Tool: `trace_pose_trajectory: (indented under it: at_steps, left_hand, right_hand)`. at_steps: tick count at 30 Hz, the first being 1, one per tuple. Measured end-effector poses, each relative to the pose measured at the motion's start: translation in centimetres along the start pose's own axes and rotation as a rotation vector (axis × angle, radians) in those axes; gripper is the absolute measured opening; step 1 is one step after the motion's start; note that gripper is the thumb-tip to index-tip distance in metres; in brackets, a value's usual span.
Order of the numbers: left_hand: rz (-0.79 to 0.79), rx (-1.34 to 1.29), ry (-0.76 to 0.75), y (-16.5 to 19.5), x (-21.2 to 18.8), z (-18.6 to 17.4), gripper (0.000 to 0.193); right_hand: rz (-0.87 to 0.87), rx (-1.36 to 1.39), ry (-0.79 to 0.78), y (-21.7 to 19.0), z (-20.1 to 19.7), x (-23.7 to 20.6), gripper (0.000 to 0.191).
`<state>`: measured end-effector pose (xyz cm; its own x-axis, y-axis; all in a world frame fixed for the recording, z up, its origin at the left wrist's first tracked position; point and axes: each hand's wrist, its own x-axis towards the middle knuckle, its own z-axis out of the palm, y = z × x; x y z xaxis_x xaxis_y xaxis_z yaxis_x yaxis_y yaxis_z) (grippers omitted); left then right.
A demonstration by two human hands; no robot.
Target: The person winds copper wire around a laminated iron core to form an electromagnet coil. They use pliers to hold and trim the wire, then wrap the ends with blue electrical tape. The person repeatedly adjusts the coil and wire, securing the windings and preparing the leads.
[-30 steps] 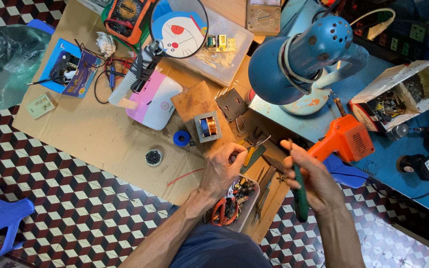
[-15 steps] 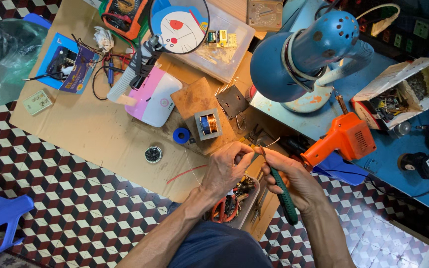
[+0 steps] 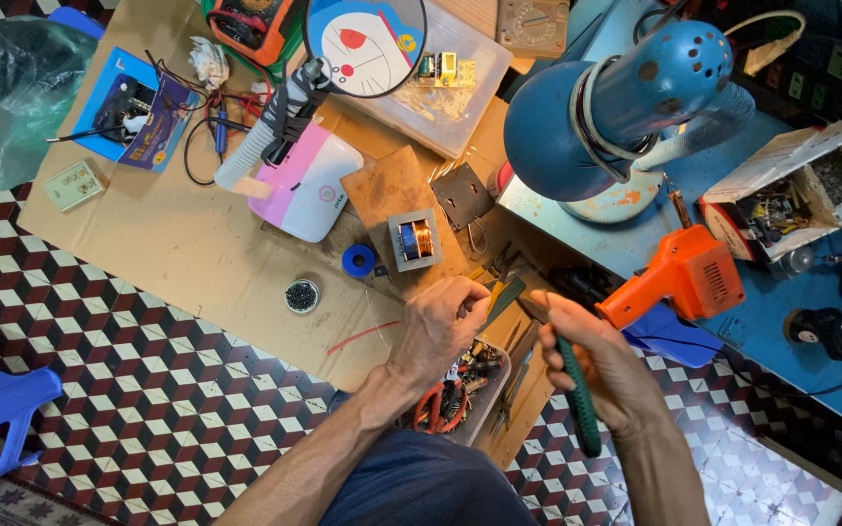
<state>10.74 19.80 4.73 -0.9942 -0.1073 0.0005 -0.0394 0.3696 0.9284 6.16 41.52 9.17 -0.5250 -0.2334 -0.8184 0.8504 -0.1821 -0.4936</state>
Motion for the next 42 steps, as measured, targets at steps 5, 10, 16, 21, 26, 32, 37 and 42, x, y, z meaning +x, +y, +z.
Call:
trace_pose_trajectory:
  at_steps: [5,10,16,21,26,32,37,42]
  left_hand:
    - [0.243,0.145,-0.008,0.1,-0.6,-0.3,0.012]
    - [0.331,0.219,-0.023,0.3,-0.8,0.2,0.011]
    - [0.392,0.247,-0.030,0.3,-0.9,0.0,0.017]
    - [0.397,0.270,-0.066,0.5,-0.9,-0.2,0.018]
    - [0.418,0.275,-0.054,0.4,-1.4,-0.3,0.020]
    - [0.358,0.319,-0.051,-0.4,-1.6,0.1,0.012]
    - [-0.230,-0.110,-0.098,-0.4,-1.3,0.6,0.009]
    - [-0.554,-0.506,-0.235,-1.4,-0.5,0.5,0.022]
  right_hand:
    - [0.050,0.009,-0.084,2.0,2.4,-0.3,0.059]
    - [0.048,0.009,-0.080,2.4,3.4,0.1,0.056]
    - [0.088,0.083,-0.053,2.9,3.0,0.6,0.046]
    - [0.147,0.228,-0.130,2.4,2.0,0.9,0.045]
    - [0.152,0.272,-0.068,1.4,0.5,0.6,0.055]
    - [0.001,0.291,-0.012,0.2,-1.1,0.4,0.058]
    - [-0.050,0.082,-0.023,0.7,-0.3,-1.0,0.065]
    - [0.024,-0.105,-0.090,2.1,1.8,-1.5,0.071]
